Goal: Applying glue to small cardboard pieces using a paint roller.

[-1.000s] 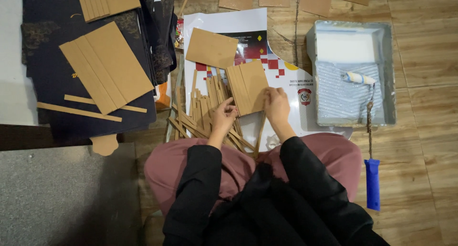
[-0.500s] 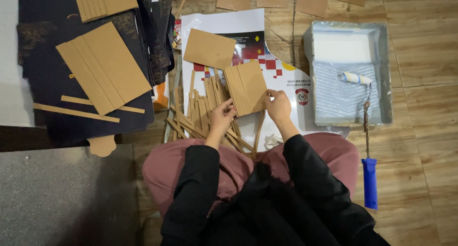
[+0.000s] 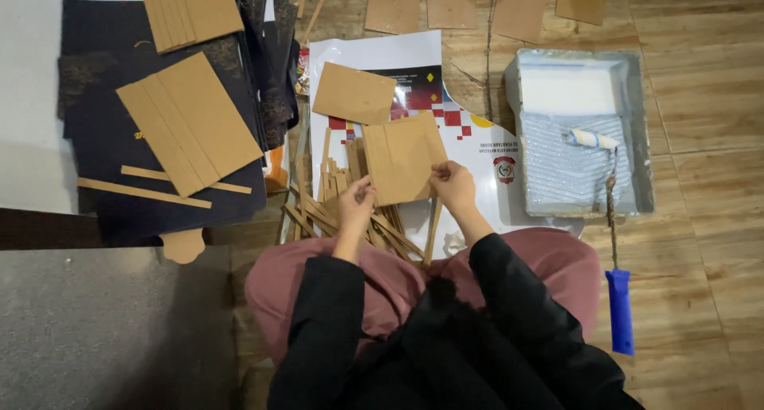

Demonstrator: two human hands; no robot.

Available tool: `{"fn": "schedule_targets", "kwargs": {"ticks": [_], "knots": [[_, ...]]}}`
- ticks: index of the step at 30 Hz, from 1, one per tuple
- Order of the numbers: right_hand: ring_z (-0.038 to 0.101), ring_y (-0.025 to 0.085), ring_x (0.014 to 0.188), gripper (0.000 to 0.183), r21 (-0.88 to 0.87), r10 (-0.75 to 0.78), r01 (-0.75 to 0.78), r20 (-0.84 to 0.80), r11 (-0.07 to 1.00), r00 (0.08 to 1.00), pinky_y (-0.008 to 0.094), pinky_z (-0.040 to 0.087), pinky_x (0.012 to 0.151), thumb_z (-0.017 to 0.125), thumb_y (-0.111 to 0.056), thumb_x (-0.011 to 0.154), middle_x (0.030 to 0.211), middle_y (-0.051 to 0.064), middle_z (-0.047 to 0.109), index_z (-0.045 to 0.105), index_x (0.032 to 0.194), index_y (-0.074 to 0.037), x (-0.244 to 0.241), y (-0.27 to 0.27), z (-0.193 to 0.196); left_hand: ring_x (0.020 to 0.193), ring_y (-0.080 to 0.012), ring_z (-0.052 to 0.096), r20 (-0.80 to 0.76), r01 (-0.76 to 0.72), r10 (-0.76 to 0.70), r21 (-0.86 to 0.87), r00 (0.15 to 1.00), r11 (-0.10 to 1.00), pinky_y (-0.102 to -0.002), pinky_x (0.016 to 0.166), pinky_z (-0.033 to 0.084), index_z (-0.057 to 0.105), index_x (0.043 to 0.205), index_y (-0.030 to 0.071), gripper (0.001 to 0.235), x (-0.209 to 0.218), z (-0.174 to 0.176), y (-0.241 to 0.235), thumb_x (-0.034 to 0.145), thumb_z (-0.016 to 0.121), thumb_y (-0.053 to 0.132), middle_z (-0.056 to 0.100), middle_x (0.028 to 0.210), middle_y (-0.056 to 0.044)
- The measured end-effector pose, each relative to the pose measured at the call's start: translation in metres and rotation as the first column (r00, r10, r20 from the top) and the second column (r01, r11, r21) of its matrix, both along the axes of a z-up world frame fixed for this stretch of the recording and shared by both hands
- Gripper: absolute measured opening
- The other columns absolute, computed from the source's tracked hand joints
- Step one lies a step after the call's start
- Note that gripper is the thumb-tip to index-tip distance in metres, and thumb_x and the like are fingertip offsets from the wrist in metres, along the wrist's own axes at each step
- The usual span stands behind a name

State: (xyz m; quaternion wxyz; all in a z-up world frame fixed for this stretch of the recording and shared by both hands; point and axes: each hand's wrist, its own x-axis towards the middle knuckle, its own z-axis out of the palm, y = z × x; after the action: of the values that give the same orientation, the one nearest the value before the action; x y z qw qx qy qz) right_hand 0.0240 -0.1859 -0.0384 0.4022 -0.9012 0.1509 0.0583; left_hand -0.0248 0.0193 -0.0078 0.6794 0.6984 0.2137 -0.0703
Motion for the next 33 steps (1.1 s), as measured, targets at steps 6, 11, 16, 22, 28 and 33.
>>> {"fn": "schedule_targets", "kwargs": {"ticks": [6, 11, 16, 22, 28, 33], "knots": [[0.064, 0.022, 0.074, 0.032, 0.311, 0.02, -0.017, -0.007, 0.95, 1.0, 0.026, 0.053, 0.05, 0.067, -0.005, 0.066, 0.083, 0.014, 0.066, 0.061, 0.097, 0.001, -0.004, 0.047, -0.023, 0.109, -0.0215, 0.052, -0.268, 0.017, 0.038, 0.202, 0.963, 0.979, -0.036, 0.085, 0.049, 0.049, 0.126, 0.016, 0.051, -0.012, -0.008, 0.039, 0.085, 0.054, 0.046, 0.055, 0.118, -0.007], [0.065, 0.02, 0.079, 0.029, 0.159, 0.131, -0.122, -0.045, 0.98, 0.99, 0.035, 0.053, 0.066, 0.068, -0.012, 0.067, 0.08, 0.005, 0.067, 0.063, 0.095, -0.01, -0.014, 0.087, -0.015, 0.128, -0.0303, 0.028, -0.331, -0.089, 0.119, 0.106, 0.936, 0.99, -0.047, 0.101, 0.028, 0.026, 0.139, 0.013, 0.071, -0.017, 0.001, 0.052, 0.086, 0.048, 0.055, 0.029, 0.139, -0.014], [0.064, 0.024, 0.087, 0.023, 0.008, 0.172, -0.172, -0.151, 0.985, 0.973, 0.037, 0.051, 0.077, 0.062, -0.018, 0.072, 0.082, 0.002, 0.067, 0.063, 0.095, -0.017, -0.02, 0.113, -0.005, 0.135, -0.037, 0.004, -0.366, -0.135, 0.183, 0.151, 0.913, 0.979, -0.057, 0.106, 0.01, 0.01, 0.142, 0.009, 0.084, -0.015, -0.006, 0.059, 0.085, 0.047, 0.059, 0.004, 0.144, -0.024], [0.065, 0.027, 0.08, 0.015, -0.127, 0.182, -0.208, -0.188, 0.97, 0.965, 0.04, 0.052, 0.071, 0.058, -0.013, 0.072, 0.076, 0.002, 0.067, 0.063, 0.087, -0.015, -0.024, 0.13, 0.002, 0.132, -0.0452, -0.005, -0.392, -0.247, 0.286, 0.149, 0.874, 0.958, -0.06, 0.104, 0.006, 0.007, 0.142, 0.007, 0.082, -0.011, -0.002, 0.055, 0.085, 0.051, 0.046, -0.002, 0.141, -0.03], [0.064, 0.03, 0.086, 0.015, -0.119, 0.166, -0.198, -0.234, 0.973, 0.958, 0.042, 0.052, 0.075, 0.055, -0.015, 0.077, 0.081, 0.005, 0.067, 0.064, 0.088, -0.019, -0.02, 0.124, -0.018, 0.131, -0.0466, -0.011, -0.407, -0.294, 0.326, 0.139, 0.854, 0.945, -0.064, 0.101, 0.001, 0.004, 0.143, 0.011, 0.091, -0.011, -0.021, 0.053, 0.082, 0.057, 0.051, -0.007, 0.142, -0.028], [0.063, 0.034, 0.089, 0.022, -0.149, 0.309, -0.331, -0.154, 0.932, 0.939, 0.046, 0.051, 0.076, 0.053, -0.017, 0.083, 0.093, 0.012, 0.067, 0.063, 0.103, -0.012, -0.007, 0.118, 0.009, 0.129, -0.0486, 0.005, -0.228, -0.115, 0.243, 0.461, 0.943, 0.88, -0.063, 0.103, 0.003, 0.006, 0.142, 0.007, 0.098, -0.012, -0.018, 0.031, 0.073, 0.061, 0.051, 0.005, 0.142, -0.025]]}}
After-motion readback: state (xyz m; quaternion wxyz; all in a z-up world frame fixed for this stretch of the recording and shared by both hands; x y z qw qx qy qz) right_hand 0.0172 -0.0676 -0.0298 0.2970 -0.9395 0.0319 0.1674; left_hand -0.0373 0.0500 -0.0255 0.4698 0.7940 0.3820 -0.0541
